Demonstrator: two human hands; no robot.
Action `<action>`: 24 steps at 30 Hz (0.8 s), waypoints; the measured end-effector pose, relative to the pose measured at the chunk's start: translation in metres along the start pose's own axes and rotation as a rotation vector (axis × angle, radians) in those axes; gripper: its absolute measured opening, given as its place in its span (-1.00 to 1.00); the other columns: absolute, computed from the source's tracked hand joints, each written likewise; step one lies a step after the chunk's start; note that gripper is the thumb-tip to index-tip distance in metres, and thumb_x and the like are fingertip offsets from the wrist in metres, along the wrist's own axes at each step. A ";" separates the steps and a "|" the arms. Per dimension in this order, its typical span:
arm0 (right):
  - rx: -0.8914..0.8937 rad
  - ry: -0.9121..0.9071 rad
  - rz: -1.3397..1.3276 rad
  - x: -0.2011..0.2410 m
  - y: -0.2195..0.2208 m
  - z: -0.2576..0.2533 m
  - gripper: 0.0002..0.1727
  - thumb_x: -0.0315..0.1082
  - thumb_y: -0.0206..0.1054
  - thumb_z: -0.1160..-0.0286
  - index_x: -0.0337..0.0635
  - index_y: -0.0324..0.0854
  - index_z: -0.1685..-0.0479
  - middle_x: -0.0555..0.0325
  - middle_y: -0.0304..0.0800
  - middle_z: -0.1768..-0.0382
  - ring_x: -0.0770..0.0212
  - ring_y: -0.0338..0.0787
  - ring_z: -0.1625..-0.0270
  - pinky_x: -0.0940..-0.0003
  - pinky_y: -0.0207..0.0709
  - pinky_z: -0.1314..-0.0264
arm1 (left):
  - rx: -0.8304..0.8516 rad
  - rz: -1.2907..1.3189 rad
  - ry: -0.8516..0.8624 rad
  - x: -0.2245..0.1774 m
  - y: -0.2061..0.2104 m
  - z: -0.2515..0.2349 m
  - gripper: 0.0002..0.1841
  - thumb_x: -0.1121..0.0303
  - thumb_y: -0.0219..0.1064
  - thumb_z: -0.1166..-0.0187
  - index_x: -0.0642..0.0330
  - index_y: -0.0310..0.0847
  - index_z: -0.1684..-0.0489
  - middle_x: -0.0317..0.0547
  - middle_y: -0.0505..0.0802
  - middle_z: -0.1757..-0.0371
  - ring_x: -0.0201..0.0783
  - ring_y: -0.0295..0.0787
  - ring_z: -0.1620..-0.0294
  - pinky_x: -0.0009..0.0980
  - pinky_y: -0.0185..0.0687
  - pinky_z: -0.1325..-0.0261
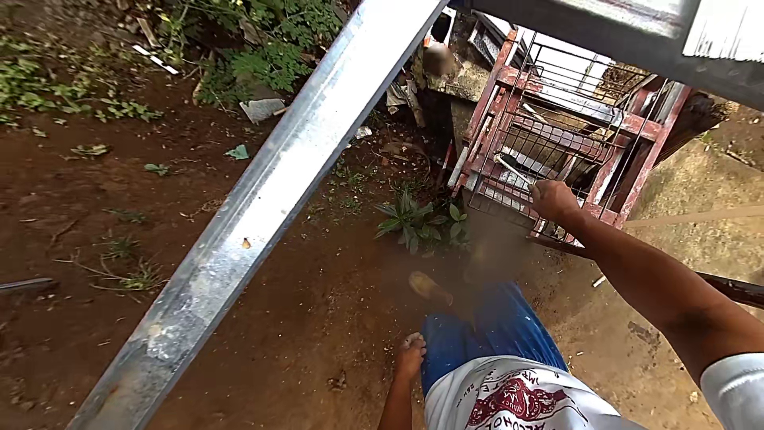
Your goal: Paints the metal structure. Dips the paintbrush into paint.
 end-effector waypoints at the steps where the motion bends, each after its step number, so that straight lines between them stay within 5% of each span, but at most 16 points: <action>1: -0.007 -0.019 -0.048 -0.004 -0.001 -0.004 -0.41 -0.05 -0.10 -0.91 -0.32 0.64 0.32 -0.30 0.79 0.19 -0.33 0.82 -0.03 -0.40 0.59 -0.04 | -0.001 0.001 0.002 0.000 0.000 -0.001 -0.59 0.26 0.15 -0.83 0.29 0.46 -0.53 0.20 0.79 -0.23 0.00 0.79 -0.13 -0.05 0.69 -0.18; 3: -0.024 -0.019 -0.222 -0.010 -0.003 -0.008 -0.40 -0.05 -0.04 -0.89 -0.29 0.55 0.52 -0.22 0.65 0.44 -0.24 0.72 0.25 -0.33 0.49 0.19 | -0.002 0.009 -0.005 0.002 0.000 -0.001 -0.59 0.26 0.16 -0.82 0.27 0.47 -0.52 0.19 0.79 -0.23 0.00 0.79 -0.13 -0.05 0.69 -0.17; 6: 0.007 0.031 -0.311 -0.005 -0.011 -0.006 -0.40 -0.05 -0.04 -0.90 -0.27 0.52 0.55 -0.15 0.56 0.52 -0.16 0.64 0.35 -0.26 0.43 0.27 | 0.000 0.020 -0.014 0.003 0.001 -0.001 -0.60 0.28 0.18 -0.81 0.28 0.47 -0.52 0.22 0.78 -0.24 0.02 0.79 -0.14 -0.04 0.68 -0.18; 11: -0.038 0.048 -0.080 0.004 -0.026 -0.003 -0.41 -0.04 -0.09 -0.91 -0.34 0.65 0.28 -0.35 0.78 0.17 -0.37 0.79 -0.05 -0.43 0.55 -0.05 | -0.018 0.059 -0.014 0.003 0.000 0.001 -0.60 0.28 0.15 -0.83 0.29 0.46 -0.52 0.23 0.78 -0.23 0.01 0.78 -0.11 -0.05 0.67 -0.15; 18: -0.024 0.100 0.091 0.001 -0.013 0.023 -0.42 0.03 -0.15 -0.91 -0.23 0.67 0.13 -0.32 0.83 0.12 -0.39 0.83 -0.09 -0.44 0.61 -0.03 | -0.019 0.068 -0.007 0.009 -0.001 -0.003 -0.61 0.30 0.18 -0.81 0.30 0.48 -0.49 0.20 0.80 -0.19 -0.02 0.80 -0.07 -0.08 0.70 -0.13; 24: 0.003 0.034 -0.107 -0.017 -0.013 0.015 -0.39 -0.05 -0.07 -0.90 -0.32 0.59 0.47 -0.30 0.72 0.36 -0.33 0.79 0.13 -0.40 0.53 0.11 | -0.016 0.058 -0.026 0.016 -0.003 -0.004 -0.60 0.28 0.18 -0.82 0.28 0.47 -0.51 0.20 0.79 -0.21 -0.01 0.79 -0.10 -0.07 0.68 -0.14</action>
Point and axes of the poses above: each hand's wrist, its own z-axis away from the middle knuckle, its own y-axis out of the palm, x = y × z, the point moved 1 cm from there along -z, towards the middle knuckle
